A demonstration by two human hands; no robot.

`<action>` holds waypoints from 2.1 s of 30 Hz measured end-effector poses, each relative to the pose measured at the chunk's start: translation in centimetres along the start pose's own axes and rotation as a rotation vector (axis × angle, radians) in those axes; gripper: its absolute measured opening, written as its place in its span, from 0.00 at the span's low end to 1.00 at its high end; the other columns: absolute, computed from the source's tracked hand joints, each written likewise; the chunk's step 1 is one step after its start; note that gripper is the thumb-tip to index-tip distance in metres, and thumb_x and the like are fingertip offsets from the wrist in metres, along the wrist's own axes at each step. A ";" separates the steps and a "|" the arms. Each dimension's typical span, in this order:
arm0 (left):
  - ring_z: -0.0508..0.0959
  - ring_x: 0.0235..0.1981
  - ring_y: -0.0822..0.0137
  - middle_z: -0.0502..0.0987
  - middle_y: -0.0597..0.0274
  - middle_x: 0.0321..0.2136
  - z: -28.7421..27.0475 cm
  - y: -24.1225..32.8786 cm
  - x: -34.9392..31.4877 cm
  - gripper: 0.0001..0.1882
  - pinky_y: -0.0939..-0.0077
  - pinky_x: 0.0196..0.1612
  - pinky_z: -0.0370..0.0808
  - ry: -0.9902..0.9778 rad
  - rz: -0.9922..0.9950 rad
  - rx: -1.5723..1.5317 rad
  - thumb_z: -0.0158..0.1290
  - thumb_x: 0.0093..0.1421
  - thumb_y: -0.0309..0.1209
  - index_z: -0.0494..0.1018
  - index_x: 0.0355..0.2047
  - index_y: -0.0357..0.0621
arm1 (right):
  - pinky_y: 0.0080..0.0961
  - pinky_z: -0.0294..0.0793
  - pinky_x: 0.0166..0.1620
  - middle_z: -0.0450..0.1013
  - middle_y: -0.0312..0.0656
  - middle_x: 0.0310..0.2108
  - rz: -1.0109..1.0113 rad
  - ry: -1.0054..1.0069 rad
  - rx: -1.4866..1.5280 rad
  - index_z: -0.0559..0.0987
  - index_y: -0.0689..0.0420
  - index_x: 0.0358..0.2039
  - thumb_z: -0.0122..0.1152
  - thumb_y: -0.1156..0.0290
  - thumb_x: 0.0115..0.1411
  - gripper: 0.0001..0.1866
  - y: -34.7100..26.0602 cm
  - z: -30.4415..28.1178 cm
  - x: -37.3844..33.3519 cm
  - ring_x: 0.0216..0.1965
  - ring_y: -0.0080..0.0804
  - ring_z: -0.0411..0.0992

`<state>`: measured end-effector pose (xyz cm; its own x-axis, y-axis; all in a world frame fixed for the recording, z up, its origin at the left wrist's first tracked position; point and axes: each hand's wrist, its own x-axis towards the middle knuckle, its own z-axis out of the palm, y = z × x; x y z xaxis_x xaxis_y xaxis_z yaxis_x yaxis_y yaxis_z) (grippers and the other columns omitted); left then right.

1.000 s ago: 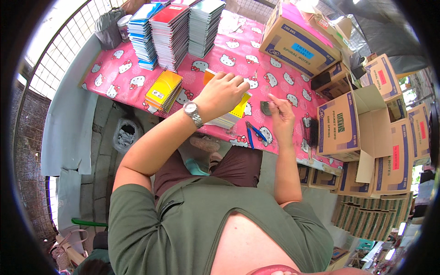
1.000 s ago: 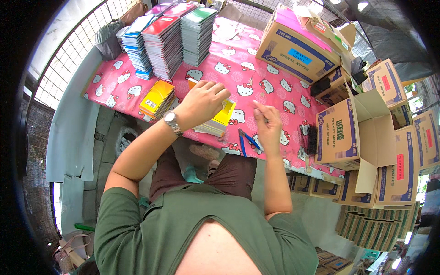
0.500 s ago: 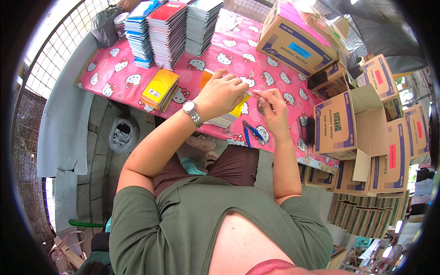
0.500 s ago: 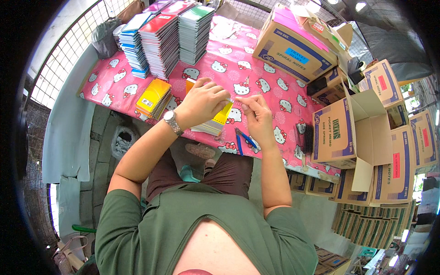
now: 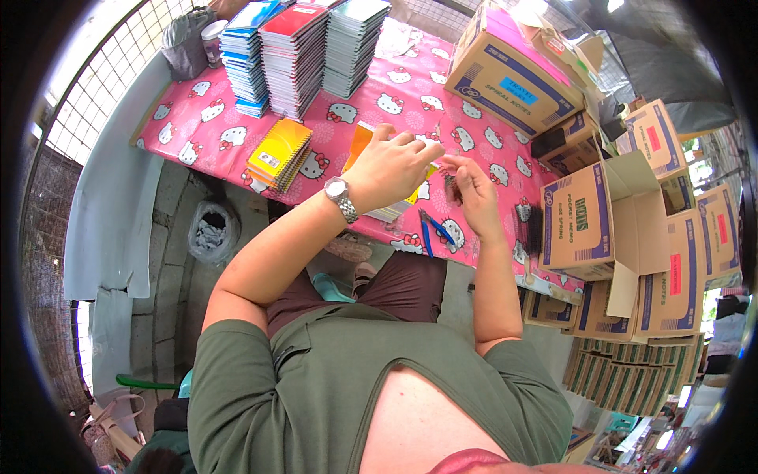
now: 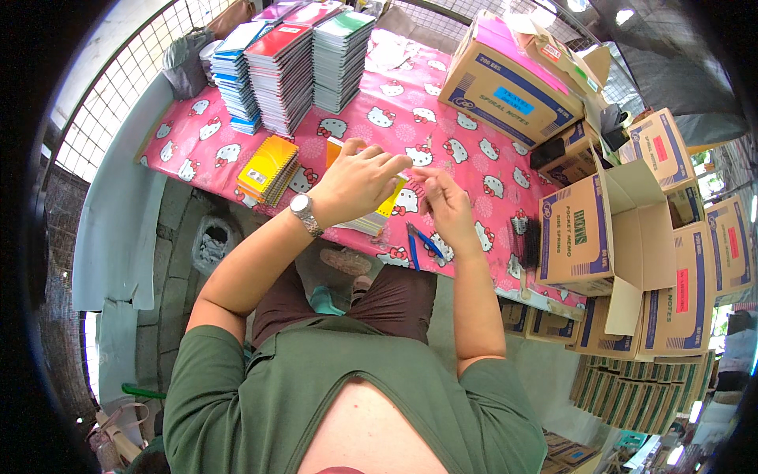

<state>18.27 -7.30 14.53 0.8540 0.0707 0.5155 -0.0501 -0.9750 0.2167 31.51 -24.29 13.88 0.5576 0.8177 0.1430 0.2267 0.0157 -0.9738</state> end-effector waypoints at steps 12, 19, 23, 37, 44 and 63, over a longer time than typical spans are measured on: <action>0.78 0.45 0.60 0.79 0.63 0.35 -0.9 0.5 0.1 0.14 0.45 0.58 0.62 -0.085 0.003 0.031 0.51 0.62 0.36 0.68 0.48 0.51 | 0.23 0.73 0.36 0.75 0.41 0.33 -0.135 -0.033 -0.432 0.72 0.57 0.57 0.63 0.72 0.63 0.21 -2.0 -0.4 -0.4 0.30 0.23 0.71; 0.78 0.44 0.61 0.78 0.64 0.34 -0.3 -0.6 -0.9 0.14 0.45 0.60 0.61 -0.051 0.008 0.045 0.53 0.62 0.37 0.70 0.48 0.52 | 0.31 0.76 0.39 0.78 0.48 0.37 0.094 -0.063 -0.167 0.72 0.61 0.52 0.56 0.68 0.67 0.16 -1.7 0.1 1.3 0.35 0.31 0.77; 0.78 0.45 0.62 0.78 0.65 0.36 -0.5 0.2 0.1 0.12 0.46 0.63 0.59 -0.101 0.064 -0.002 0.54 0.63 0.37 0.72 0.46 0.53 | 0.47 0.73 0.52 0.77 0.57 0.44 0.249 0.284 -0.883 0.77 0.63 0.46 0.55 0.48 0.65 0.27 16.2 -8.4 5.6 0.49 0.52 0.75; 0.71 0.50 0.60 0.73 0.66 0.40 -0.3 -1.8 -2.6 0.19 0.52 0.50 0.63 0.050 -0.125 -0.024 0.62 0.54 0.49 0.74 0.41 0.54 | 0.32 0.69 0.57 0.69 0.42 0.56 0.034 -0.658 -0.043 0.78 0.61 0.52 0.61 0.63 0.56 0.24 -2.8 -1.9 6.0 0.54 0.32 0.70; 0.70 0.49 0.60 0.73 0.65 0.39 -0.3 -2.4 -2.6 0.22 0.56 0.52 0.64 0.071 -0.102 -0.079 0.66 0.50 0.49 0.74 0.41 0.53 | 0.31 0.66 0.59 0.70 0.40 0.50 0.084 -0.678 0.014 0.77 0.62 0.49 0.62 0.63 0.54 0.24 -2.3 -1.6 6.2 0.54 0.30 0.68; 0.71 0.51 0.56 0.74 0.61 0.40 -1.4 -2.3 -1.8 0.27 0.57 0.54 0.68 -0.009 -0.152 -0.143 0.68 0.47 0.46 0.71 0.41 0.47 | 0.32 0.65 0.60 0.71 0.42 0.49 0.036 -0.692 0.326 0.76 0.64 0.49 0.64 0.62 0.51 0.26 -2.0 -0.7 7.2 0.54 0.32 0.70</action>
<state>16.09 -4.88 14.27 0.8620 0.2120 0.4604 0.0070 -0.9132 0.4074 35.67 -18.81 16.94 -0.0913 0.9933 0.0714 -0.0892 0.0633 -0.9940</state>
